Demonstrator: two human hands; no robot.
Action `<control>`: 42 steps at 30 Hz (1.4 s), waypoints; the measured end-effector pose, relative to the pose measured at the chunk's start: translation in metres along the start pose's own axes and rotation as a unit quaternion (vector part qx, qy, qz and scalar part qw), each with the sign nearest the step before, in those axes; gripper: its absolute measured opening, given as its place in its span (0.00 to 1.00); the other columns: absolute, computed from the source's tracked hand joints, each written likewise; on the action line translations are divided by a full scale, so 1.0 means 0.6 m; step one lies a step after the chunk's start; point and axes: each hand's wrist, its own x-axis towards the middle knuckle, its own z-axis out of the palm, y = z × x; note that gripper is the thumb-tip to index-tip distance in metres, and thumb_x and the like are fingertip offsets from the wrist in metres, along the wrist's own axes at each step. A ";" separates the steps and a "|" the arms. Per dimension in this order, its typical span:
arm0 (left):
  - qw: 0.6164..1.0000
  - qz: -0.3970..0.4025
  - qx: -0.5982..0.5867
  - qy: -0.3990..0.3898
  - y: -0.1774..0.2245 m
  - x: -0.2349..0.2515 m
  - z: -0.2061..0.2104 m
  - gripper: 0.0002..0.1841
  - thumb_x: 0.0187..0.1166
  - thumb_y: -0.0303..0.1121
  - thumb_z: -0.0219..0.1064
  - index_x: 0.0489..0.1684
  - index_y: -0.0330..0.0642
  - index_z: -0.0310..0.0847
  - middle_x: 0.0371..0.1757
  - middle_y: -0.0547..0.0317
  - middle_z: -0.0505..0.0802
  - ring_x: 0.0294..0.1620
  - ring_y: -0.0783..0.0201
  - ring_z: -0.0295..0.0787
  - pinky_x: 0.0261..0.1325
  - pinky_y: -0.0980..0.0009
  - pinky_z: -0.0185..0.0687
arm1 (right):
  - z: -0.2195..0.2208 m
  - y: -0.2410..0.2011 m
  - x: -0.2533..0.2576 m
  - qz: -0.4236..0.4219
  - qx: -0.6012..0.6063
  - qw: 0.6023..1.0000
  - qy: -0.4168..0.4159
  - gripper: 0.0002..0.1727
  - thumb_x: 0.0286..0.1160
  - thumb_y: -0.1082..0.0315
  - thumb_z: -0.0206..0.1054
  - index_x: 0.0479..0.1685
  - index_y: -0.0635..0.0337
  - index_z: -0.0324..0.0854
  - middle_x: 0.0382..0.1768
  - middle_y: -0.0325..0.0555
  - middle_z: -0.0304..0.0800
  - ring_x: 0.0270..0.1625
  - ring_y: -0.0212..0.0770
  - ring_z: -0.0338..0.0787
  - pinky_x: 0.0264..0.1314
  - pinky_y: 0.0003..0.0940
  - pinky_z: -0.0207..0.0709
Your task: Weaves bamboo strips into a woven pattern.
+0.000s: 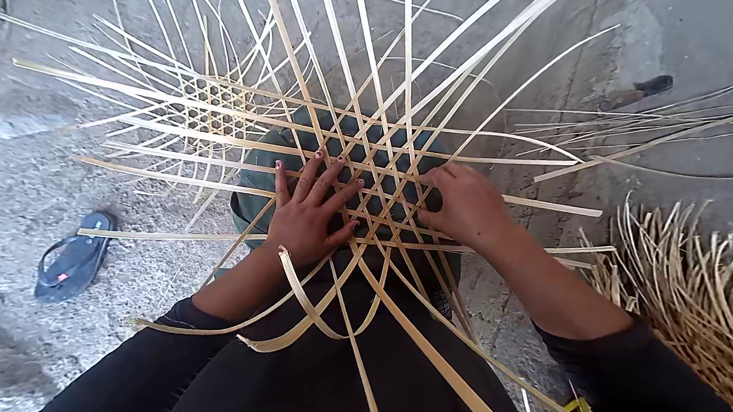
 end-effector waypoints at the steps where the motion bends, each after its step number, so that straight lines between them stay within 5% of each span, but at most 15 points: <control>1: 1.000 -0.002 0.000 -0.004 0.000 0.001 -0.001 0.33 0.81 0.66 0.51 0.88 0.74 0.66 0.95 0.60 0.60 0.97 0.44 0.38 0.83 0.19 0.18 | -0.002 0.003 0.005 -0.002 0.001 1.000 -0.003 0.30 0.57 0.56 0.84 0.61 0.59 0.87 0.56 0.57 0.90 0.62 0.61 0.88 0.60 0.59 0.82; 7: 1.000 0.003 0.000 0.004 -0.002 0.002 0.003 0.34 0.79 0.65 0.54 0.88 0.73 0.68 0.95 0.59 0.61 0.97 0.44 0.38 0.83 0.19 0.19 | 0.007 0.011 0.007 -0.023 -0.002 0.999 0.029 0.29 0.56 0.53 0.82 0.58 0.59 0.87 0.54 0.56 0.90 0.63 0.61 0.88 0.59 0.60 0.82; 10: 1.000 0.003 0.001 0.013 -0.001 0.001 0.001 0.34 0.79 0.66 0.53 0.87 0.73 0.68 0.94 0.59 0.61 0.97 0.44 0.39 0.83 0.19 0.20 | -0.030 0.032 -0.009 -0.005 0.106 0.994 -0.008 0.25 0.71 0.56 0.79 0.65 0.56 0.85 0.62 0.54 0.89 0.67 0.55 0.87 0.68 0.60 0.81; 13: 1.000 0.006 0.004 0.012 0.001 0.002 0.000 0.33 0.80 0.65 0.52 0.88 0.75 0.67 0.95 0.59 0.61 0.97 0.43 0.39 0.82 0.18 0.19 | -0.044 0.061 -0.037 0.015 0.144 0.988 -0.044 0.19 0.73 0.59 0.78 0.56 0.62 0.88 0.49 0.53 0.93 0.53 0.52 0.93 0.60 0.57 0.86; 16: 1.000 0.015 0.015 0.018 0.001 0.002 0.005 0.32 0.80 0.64 0.53 0.87 0.79 0.66 0.95 0.59 0.59 0.97 0.43 0.36 0.82 0.18 0.18 | -0.013 0.067 -0.053 0.055 0.182 0.975 -0.116 0.17 0.76 0.59 0.77 0.56 0.61 0.88 0.48 0.50 0.94 0.51 0.47 0.94 0.61 0.51 0.88; 19: 0.999 0.015 0.029 0.023 0.000 0.001 0.007 0.30 0.82 0.65 0.52 0.87 0.81 0.66 0.96 0.61 0.59 0.98 0.45 0.36 0.83 0.19 0.19 | 0.004 0.079 -0.051 0.079 0.266 0.955 -0.106 0.07 0.77 0.64 0.75 0.44 0.58 0.89 0.35 0.44 0.93 0.35 0.40 0.92 0.44 0.43 0.89; 21: 0.999 0.012 0.032 0.026 -0.001 -0.001 0.008 0.30 0.82 0.65 0.51 0.86 0.82 0.67 0.95 0.61 0.59 0.98 0.45 0.36 0.83 0.19 0.20 | 0.003 0.084 -0.049 0.074 0.285 0.950 -0.108 0.06 0.79 0.65 0.73 0.43 0.57 0.90 0.33 0.43 0.92 0.34 0.38 0.91 0.42 0.41 0.87; 26: 0.999 0.000 0.033 0.013 0.004 0.004 0.004 0.29 0.82 0.66 0.52 0.83 0.83 0.70 0.95 0.61 0.60 0.97 0.44 0.37 0.82 0.18 0.20 | -0.003 0.088 -0.034 -0.022 0.163 0.986 -0.030 0.03 0.77 0.68 0.74 0.39 0.58 0.91 0.38 0.45 0.92 0.41 0.42 0.91 0.50 0.47 0.87; 32: 0.999 -0.004 0.017 0.027 0.004 0.001 -0.011 0.31 0.81 0.68 0.53 0.85 0.81 0.68 0.93 0.57 0.65 0.95 0.40 0.47 0.83 0.18 0.30 | -0.012 0.088 -0.023 -0.025 0.155 0.987 -0.046 0.04 0.74 0.65 0.77 0.39 0.55 0.92 0.36 0.43 0.94 0.41 0.42 0.93 0.51 0.50 0.87; 36: 0.988 -0.078 0.048 0.128 0.016 -0.020 -0.024 0.40 0.74 0.72 0.59 0.84 0.62 0.73 0.84 0.44 0.76 0.88 0.29 0.60 0.79 0.15 0.39 | -0.017 0.051 -0.036 -0.010 0.150 0.985 0.089 0.17 0.71 0.58 0.80 0.55 0.55 0.90 0.56 0.51 0.92 0.61 0.54 0.91 0.63 0.61 0.83; 39: 0.981 -0.126 0.090 0.117 0.019 -0.035 -0.020 0.40 0.73 0.76 0.54 0.83 0.66 0.74 0.85 0.48 0.76 0.89 0.28 0.58 0.77 0.13 0.34 | 0.002 0.030 -0.031 -0.020 0.103 0.991 0.077 0.35 0.67 0.51 0.82 0.74 0.56 0.82 0.73 0.58 0.82 0.77 0.62 0.79 0.77 0.63 0.73; 42: 0.974 -0.142 0.112 0.135 0.018 -0.038 -0.009 0.43 0.70 0.78 0.54 0.84 0.65 0.74 0.83 0.49 0.78 0.88 0.26 0.58 0.76 0.12 0.33 | 0.017 0.020 -0.020 -0.017 0.038 0.998 0.044 0.36 0.67 0.52 0.81 0.76 0.57 0.80 0.73 0.61 0.81 0.80 0.64 0.77 0.81 0.64 0.68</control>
